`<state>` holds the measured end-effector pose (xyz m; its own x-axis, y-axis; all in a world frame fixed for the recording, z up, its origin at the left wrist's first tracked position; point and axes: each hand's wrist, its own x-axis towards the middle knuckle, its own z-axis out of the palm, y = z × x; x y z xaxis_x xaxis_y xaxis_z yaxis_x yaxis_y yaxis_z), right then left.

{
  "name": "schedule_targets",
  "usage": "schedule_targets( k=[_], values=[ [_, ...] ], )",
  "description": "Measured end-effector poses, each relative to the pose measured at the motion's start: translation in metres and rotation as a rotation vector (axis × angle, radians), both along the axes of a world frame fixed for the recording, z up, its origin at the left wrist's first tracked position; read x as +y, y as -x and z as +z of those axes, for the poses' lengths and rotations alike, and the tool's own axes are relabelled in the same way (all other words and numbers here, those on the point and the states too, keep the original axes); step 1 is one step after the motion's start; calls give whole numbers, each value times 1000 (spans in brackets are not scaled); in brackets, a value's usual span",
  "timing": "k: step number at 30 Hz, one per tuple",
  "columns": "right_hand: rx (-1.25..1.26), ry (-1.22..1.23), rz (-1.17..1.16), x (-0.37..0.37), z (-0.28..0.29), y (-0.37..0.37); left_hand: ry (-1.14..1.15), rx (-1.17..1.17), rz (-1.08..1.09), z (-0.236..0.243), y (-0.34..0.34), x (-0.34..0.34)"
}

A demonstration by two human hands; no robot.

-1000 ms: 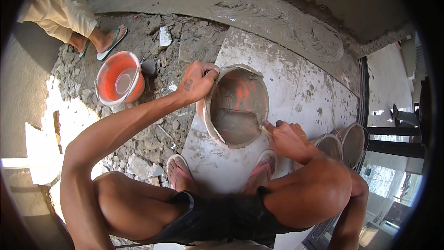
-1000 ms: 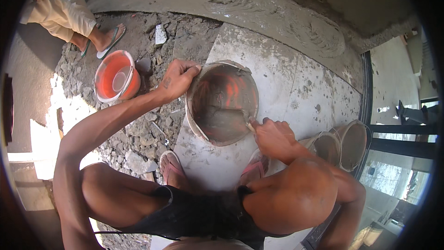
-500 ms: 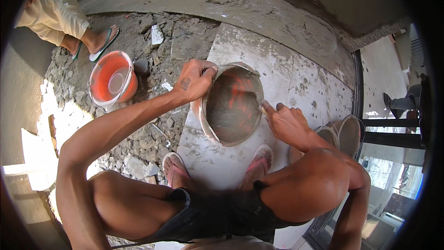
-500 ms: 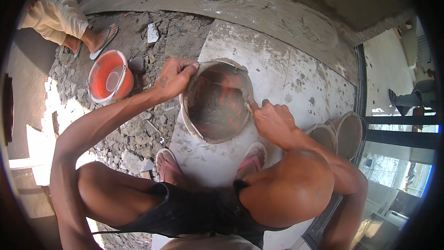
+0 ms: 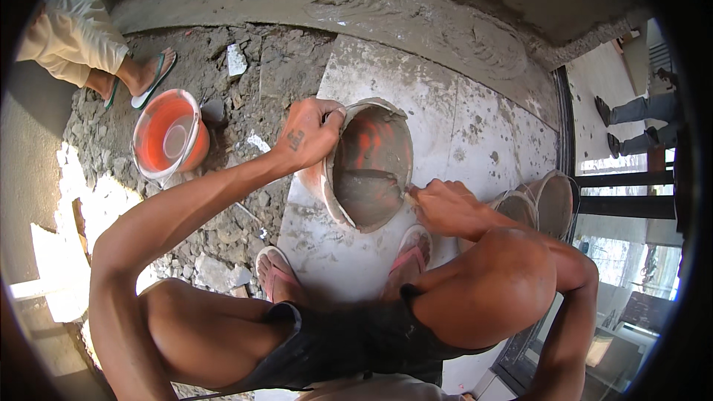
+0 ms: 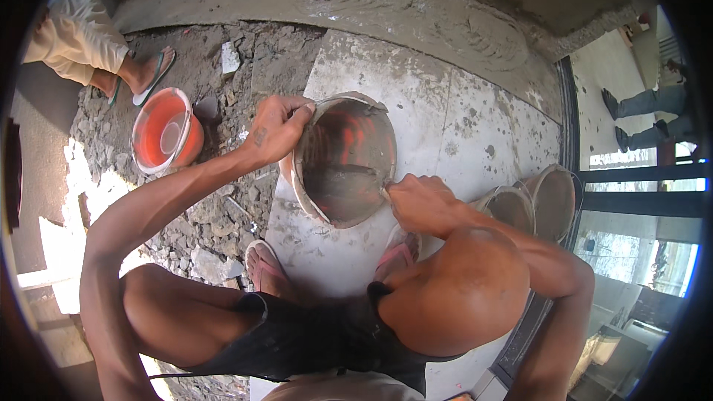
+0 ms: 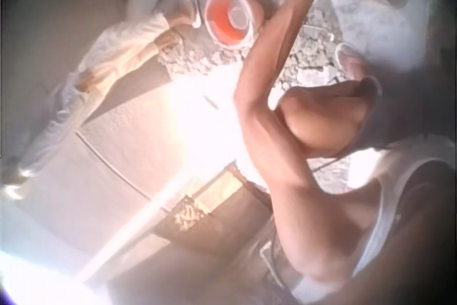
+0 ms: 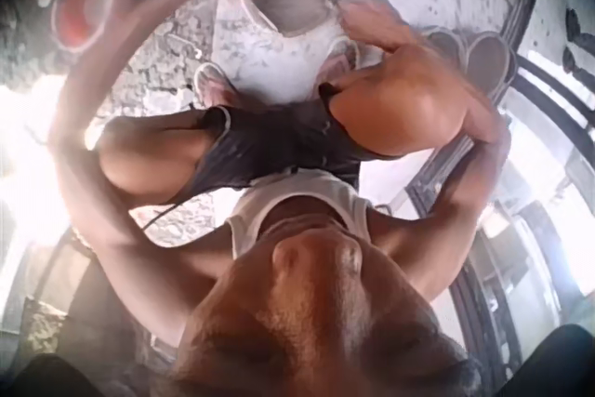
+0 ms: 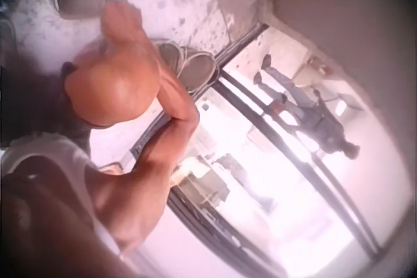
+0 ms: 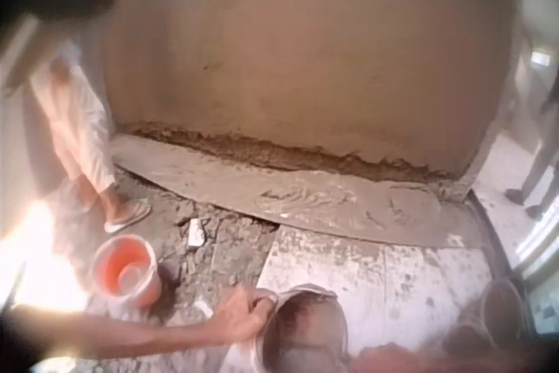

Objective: The person applies mortar to a wall and a tiled surface using a trowel, taking mortar from a bucket and smoothing it over the surfaces.

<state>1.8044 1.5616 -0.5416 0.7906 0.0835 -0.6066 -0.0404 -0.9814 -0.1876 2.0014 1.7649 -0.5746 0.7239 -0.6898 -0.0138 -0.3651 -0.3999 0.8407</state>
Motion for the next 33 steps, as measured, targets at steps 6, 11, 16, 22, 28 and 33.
schedule_targets(
  k=[6,11,16,22,28,33],
  values=[
    [-117,123,-12,-7,29,-22,3,18,-102,8,12,-8],
    [35,-14,32,-1,10,-18,41,24,-92,6,15,-6],
    [38,-411,-103,-32,-29,-2,20,58,-74,5,20,1],
    [410,-955,-593,-32,-84,11,8,54,-46,4,18,4],
    [555,-1381,-1020,-5,-112,39,111,203,107,-17,-4,11],
    [483,-1488,-1090,-17,-71,13,187,395,391,-65,-53,74]
  ],
)
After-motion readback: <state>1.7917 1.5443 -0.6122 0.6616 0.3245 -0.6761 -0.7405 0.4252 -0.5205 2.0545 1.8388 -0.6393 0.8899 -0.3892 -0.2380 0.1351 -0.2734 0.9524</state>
